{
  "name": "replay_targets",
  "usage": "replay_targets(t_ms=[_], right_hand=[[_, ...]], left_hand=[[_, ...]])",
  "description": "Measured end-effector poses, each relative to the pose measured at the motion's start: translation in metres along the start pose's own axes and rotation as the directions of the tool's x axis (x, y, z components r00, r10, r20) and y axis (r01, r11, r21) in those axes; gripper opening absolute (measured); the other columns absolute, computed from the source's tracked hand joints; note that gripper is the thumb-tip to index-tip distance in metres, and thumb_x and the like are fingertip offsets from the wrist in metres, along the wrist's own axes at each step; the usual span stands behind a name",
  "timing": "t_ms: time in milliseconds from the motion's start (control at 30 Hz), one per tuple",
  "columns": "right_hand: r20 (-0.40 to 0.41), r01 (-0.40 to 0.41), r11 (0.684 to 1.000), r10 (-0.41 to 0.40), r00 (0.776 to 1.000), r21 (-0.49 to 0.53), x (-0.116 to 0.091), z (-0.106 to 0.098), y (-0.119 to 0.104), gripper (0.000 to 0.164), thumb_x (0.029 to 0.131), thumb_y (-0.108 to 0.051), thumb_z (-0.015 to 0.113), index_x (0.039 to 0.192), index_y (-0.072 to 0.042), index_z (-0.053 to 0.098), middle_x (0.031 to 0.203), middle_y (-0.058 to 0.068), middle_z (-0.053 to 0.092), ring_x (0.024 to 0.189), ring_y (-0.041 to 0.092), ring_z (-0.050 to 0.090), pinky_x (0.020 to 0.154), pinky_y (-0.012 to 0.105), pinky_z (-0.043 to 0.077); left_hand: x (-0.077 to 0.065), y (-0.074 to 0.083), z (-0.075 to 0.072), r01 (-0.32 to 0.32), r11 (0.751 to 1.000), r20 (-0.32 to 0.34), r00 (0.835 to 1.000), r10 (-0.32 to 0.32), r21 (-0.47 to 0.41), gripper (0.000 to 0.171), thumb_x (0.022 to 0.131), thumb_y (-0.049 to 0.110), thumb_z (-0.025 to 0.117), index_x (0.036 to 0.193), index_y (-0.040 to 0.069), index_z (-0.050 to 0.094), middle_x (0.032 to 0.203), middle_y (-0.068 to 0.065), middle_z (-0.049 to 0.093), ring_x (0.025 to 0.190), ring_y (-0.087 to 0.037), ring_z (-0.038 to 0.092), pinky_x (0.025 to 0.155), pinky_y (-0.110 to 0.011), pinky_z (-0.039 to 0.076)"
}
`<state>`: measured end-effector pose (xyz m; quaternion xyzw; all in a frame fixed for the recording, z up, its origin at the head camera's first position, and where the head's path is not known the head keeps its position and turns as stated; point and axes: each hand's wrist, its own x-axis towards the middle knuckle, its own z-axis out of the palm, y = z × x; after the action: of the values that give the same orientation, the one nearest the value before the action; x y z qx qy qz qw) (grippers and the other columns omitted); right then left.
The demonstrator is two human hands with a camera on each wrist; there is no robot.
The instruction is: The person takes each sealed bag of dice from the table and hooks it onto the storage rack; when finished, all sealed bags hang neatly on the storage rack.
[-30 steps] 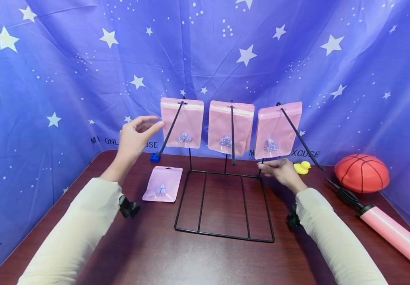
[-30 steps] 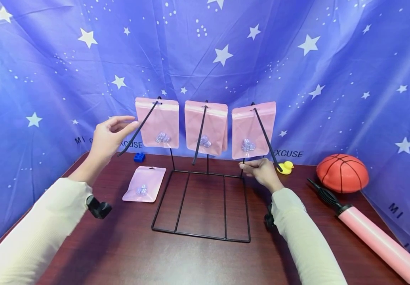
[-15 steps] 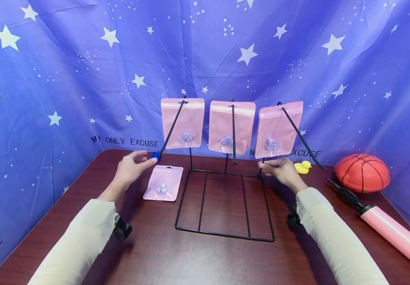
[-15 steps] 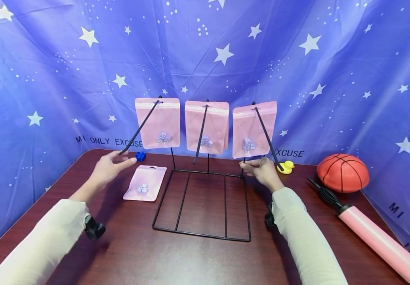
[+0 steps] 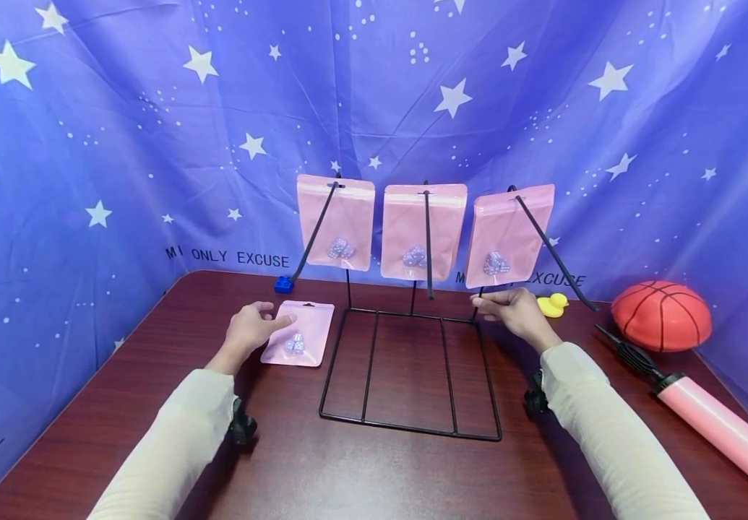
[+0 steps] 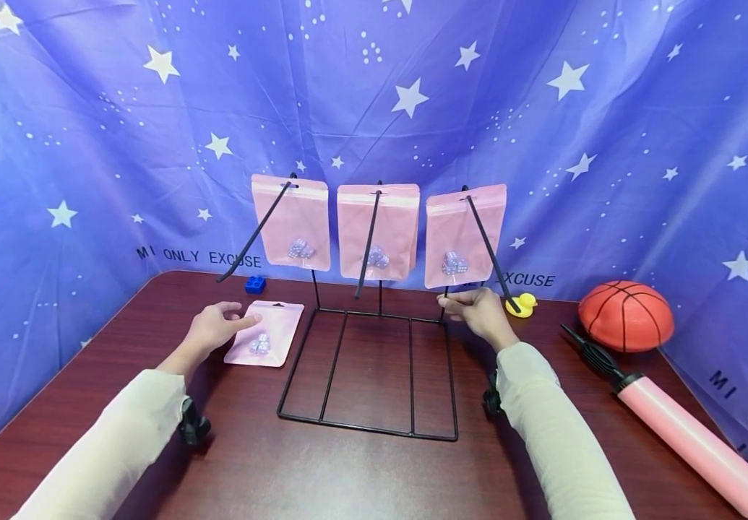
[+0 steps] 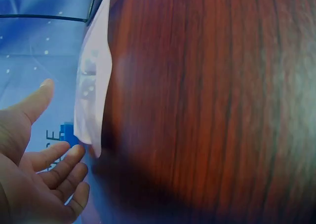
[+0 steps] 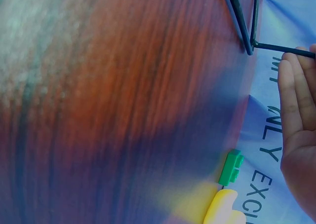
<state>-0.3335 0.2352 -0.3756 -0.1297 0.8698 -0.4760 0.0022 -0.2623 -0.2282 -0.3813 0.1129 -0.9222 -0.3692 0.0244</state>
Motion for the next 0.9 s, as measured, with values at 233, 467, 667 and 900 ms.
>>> replay_targets(t_ms=[233, 467, 667, 900], right_hand=[[-0.004, 0.000, 1.000, 0.000, 1.000, 0.011, 0.000, -0.001, 0.001, 0.039, 0.100, -0.022, 0.068, 0.122, 0.010, 0.068, 0.119, 0.026, 0.069, 0.102, 0.038, 0.072, 0.085, 0.041, 0.057], [-0.003, -0.010, 1.000, 0.010, 1.000, 0.001, 0.001, -0.002, 0.002, 0.040, 0.100, -0.024, 0.068, 0.124, 0.009, 0.068, 0.117, 0.025, 0.070, 0.101, 0.036, 0.073, 0.085, 0.041, 0.058], [-0.012, 0.006, 1.000, -0.005, 1.000, 0.023, -0.001, 0.000, 0.002, 0.037, 0.099, -0.020, 0.070, 0.121, 0.010, 0.069, 0.115, 0.026, 0.071, 0.102, 0.036, 0.072, 0.085, 0.041, 0.058], [-0.021, 0.015, 1.000, -0.015, 1.000, 0.021, 0.000, 0.001, 0.001, 0.036, 0.099, -0.019, 0.070, 0.120, 0.010, 0.069, 0.114, 0.026, 0.071, 0.100, 0.034, 0.073, 0.084, 0.040, 0.058]], left_hand=[[0.000, 0.007, 0.007, 0.051, 0.989, 0.006, 0.999, -0.052, 0.138, 0.076, 0.091, 0.051, 0.070, 0.139, -0.006, 0.054, 0.135, -0.028, 0.059, 0.125, -0.047, 0.049, 0.101, -0.060, 0.039], [0.000, 0.017, 0.013, 0.109, 0.976, -0.002, 0.994, -0.110, 0.189, 0.080, 0.088, 0.057, 0.070, 0.133, -0.008, 0.057, 0.133, -0.031, 0.054, 0.124, -0.047, 0.041, 0.101, -0.062, 0.037], [0.002, 0.021, 0.017, 0.181, 0.971, -0.036, 0.983, -0.178, 0.157, 0.074, 0.088, 0.054, 0.072, 0.124, -0.009, 0.060, 0.125, -0.031, 0.054, 0.118, -0.044, 0.040, 0.099, -0.059, 0.037], [0.011, 0.023, 0.022, 0.234, 0.955, -0.043, 0.972, -0.230, 0.183, 0.074, 0.085, 0.052, 0.075, 0.120, -0.011, 0.058, 0.123, -0.031, 0.053, 0.119, -0.044, 0.040, 0.101, -0.057, 0.037]])
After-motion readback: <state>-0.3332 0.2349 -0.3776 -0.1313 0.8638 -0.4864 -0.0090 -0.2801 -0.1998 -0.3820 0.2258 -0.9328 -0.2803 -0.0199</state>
